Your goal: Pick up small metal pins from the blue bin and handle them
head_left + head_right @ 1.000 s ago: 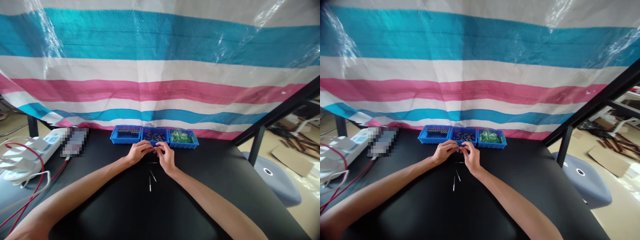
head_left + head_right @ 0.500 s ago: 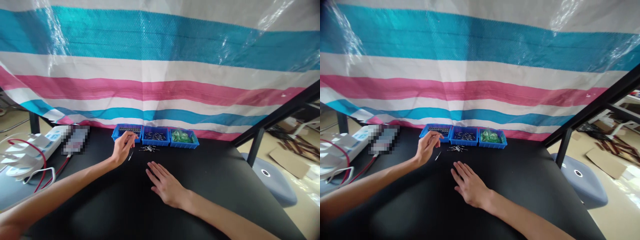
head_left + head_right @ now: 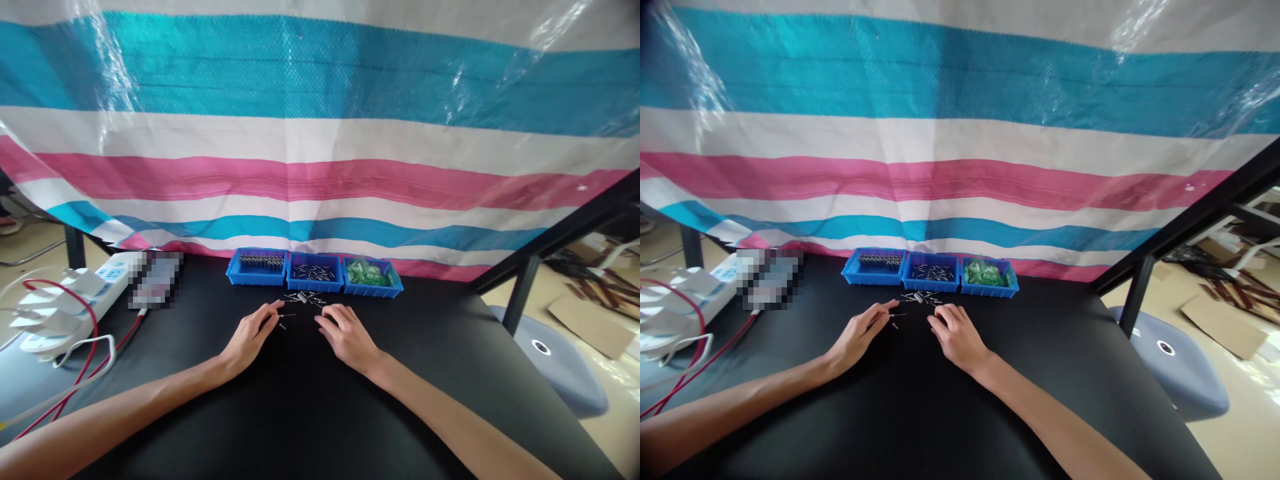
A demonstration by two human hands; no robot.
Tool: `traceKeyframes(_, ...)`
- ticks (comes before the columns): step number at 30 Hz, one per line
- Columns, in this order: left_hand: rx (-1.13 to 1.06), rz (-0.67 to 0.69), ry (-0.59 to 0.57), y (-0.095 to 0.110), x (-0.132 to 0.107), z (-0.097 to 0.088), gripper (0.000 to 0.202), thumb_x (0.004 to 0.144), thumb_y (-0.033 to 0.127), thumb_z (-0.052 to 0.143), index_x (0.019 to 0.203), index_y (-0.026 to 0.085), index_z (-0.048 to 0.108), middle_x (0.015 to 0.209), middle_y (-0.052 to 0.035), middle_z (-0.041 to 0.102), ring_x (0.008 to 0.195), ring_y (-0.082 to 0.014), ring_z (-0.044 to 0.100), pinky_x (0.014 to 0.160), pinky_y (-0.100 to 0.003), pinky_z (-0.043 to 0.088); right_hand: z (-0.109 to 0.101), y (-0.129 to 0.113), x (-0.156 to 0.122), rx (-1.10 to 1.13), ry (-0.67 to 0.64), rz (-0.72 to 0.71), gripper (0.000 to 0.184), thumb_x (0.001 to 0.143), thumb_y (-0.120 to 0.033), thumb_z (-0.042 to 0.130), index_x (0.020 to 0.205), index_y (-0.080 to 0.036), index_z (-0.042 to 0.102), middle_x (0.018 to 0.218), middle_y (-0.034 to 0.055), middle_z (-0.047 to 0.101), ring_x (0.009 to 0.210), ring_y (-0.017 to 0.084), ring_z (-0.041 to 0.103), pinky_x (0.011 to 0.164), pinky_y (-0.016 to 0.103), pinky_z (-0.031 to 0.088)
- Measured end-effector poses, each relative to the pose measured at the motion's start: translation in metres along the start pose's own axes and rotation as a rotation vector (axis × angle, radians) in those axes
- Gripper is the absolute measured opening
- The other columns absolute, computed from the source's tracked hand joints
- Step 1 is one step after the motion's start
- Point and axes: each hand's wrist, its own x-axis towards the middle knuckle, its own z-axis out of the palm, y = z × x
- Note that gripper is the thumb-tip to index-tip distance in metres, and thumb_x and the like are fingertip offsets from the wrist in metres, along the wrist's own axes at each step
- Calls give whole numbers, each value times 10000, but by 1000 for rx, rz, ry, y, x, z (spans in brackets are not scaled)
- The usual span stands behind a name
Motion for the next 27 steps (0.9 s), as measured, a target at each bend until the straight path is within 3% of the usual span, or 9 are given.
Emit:
traceKeyframes(2, -21, -12, 30, 4, -3, 1, 238, 924, 388, 417, 884, 202, 560, 1225, -65, 612, 1048, -210, 617, 911, -334, 478, -3, -4, -8, 29, -43, 5, 163, 918, -172, 496, 952, -166, 655, 881, 81, 629, 838, 192, 576, 734, 343, 477)
traceKeyframes(5, -23, -35, 24, 8, -11, 0, 236, 925, 379, 420, 985, 212, 576, 1043, -34, 678, 954, -176, 640, 870, -288, 485, -3, -9, -13, 85, -71, -8, 156, 924, -183, 492, 894, -172, 645, 801, 54, 605, 769, 169, 552, 710, 317, 461)
traceKeyframes(8, -15, -52, -65, 10, -10, 0, 255, 925, 408, 413, 929, 208, 572, 904, -20, 692, 867, -171, 649, 802, -265, 489, 2, -8, -6, 127, -64, 14, 151, 919, -180, 491, 913, -177, 642, 831, 58, 606, 801, 177, 547, 747, 325, 469)
traceKeyframes(14, -9, -12, -124, 12, 15, 9, 283, 927, 420, 398, 942, 207, 584, 931, -6, 683, 860, -155, 630, 803, -235, 465, 12, 10, 15, 197, -12, 147, 161, 879, -169, 539, 992, -199, 650, 950, 69, 627, 930, 210, 558, 845, 379, 489)
traceKeyframes(19, -12, 38, -143, 11, 29, 9, 312, 919, 436, 404, 979, 200, 599, 932, -18, 676, 850, -159, 617, 796, -240, 463, 12, 17, 12, 254, 17, 178, 196, 871, -168, 537, 1019, -210, 658, 1107, 73, 628, 1074, 225, 546, 934, 412, 463)
traceKeyframes(23, -34, 75, -79, 13, 31, 7, 297, 923, 421, 414, 918, 186, 595, 875, -22, 673, 818, -162, 615, 771, -254, 465, 5, 11, 13, 376, 158, 263, 203, 905, -194, 481, 1012, -203, 653, 1017, 75, 658, 983, 214, 599, 892, 376, 487)
traceKeyframes(27, 6, 194, 2, 16, 47, 13, 280, 917, 399, 445, 884, 173, 606, 817, -25, 658, 749, -146, 597, 742, -247, 463, -2, 2, 34, 517, 286, 385, 220, 939, -259, 432, 1016, -204, 630, 933, 60, 660, 814, 180, 626, 742, 297, 510)
